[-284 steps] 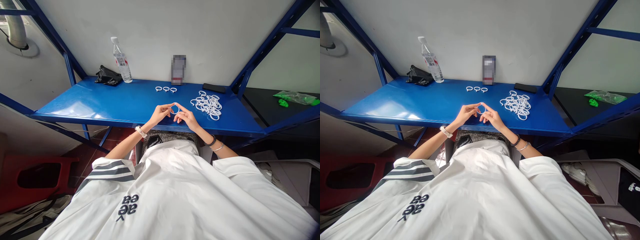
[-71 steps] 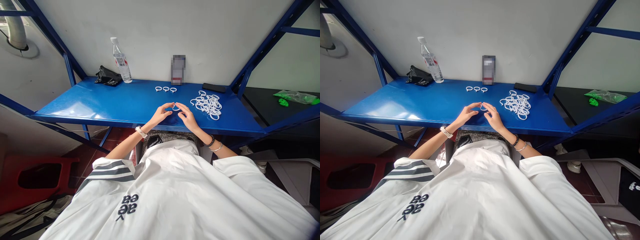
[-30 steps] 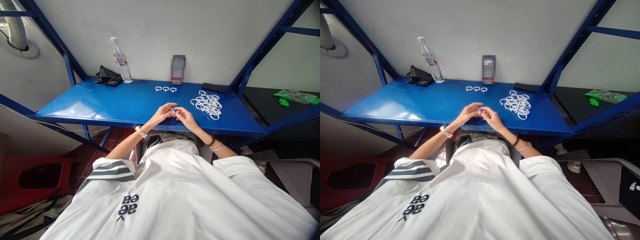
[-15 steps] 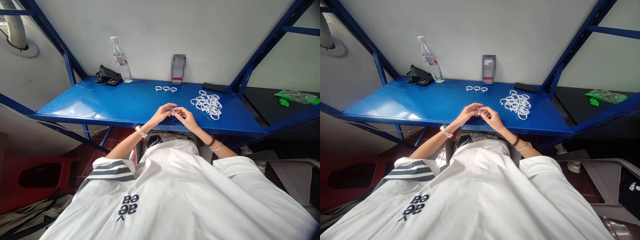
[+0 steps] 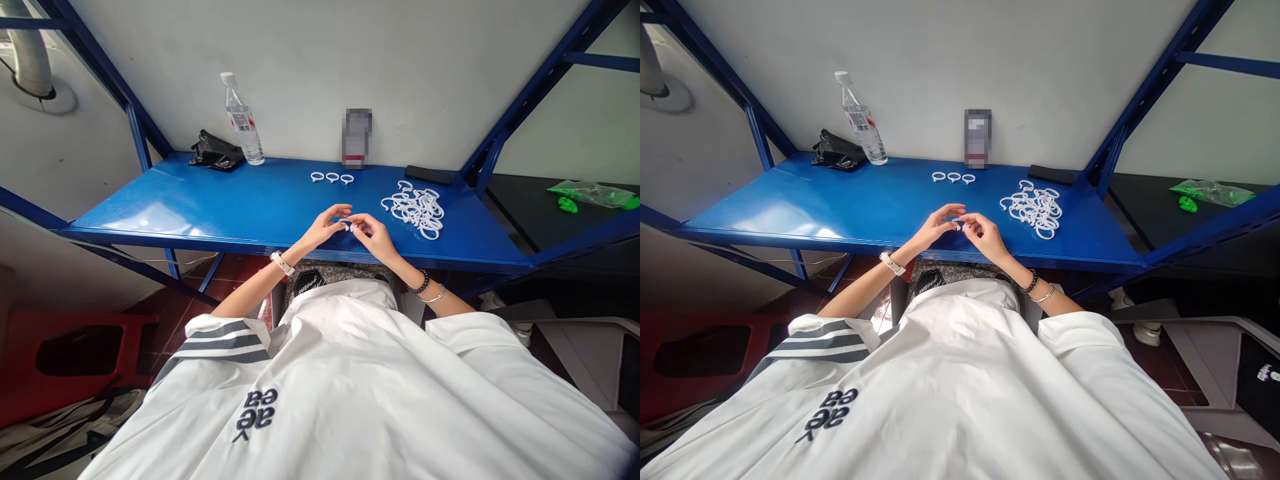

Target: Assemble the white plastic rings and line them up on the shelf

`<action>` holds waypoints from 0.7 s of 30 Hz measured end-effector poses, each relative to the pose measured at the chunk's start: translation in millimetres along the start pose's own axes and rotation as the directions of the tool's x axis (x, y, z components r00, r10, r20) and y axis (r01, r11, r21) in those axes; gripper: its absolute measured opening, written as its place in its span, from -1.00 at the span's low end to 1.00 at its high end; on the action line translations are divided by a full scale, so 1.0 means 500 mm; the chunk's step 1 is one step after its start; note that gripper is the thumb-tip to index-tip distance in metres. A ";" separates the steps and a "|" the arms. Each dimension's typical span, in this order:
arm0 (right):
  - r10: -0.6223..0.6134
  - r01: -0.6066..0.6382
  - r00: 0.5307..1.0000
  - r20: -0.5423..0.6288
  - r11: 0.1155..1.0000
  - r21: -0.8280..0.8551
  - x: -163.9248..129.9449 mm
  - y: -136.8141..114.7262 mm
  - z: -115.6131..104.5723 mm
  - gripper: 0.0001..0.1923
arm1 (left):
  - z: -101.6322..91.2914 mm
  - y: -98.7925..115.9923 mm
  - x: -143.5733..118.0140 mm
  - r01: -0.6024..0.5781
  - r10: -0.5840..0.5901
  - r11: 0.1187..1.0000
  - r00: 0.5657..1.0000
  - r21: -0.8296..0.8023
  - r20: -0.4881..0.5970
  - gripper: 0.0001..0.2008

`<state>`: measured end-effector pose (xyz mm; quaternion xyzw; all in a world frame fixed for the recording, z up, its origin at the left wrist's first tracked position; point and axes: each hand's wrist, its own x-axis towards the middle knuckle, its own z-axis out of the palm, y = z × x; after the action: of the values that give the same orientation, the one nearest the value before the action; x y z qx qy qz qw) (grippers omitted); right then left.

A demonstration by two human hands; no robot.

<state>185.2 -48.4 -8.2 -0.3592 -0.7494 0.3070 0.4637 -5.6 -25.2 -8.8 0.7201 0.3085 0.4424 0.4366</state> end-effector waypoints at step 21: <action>0.009 -0.009 1.000 -0.005 1.000 0.013 0.000 -0.006 -0.002 -0.73 | -0.001 0.002 0.000 0.007 -0.007 1.000 1.000 -0.025 0.015 -0.56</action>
<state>185.6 -50.1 -5.5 -0.3603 -0.7446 0.3130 0.4666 -5.8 -25.5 -7.9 0.7168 0.3020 0.4393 0.4496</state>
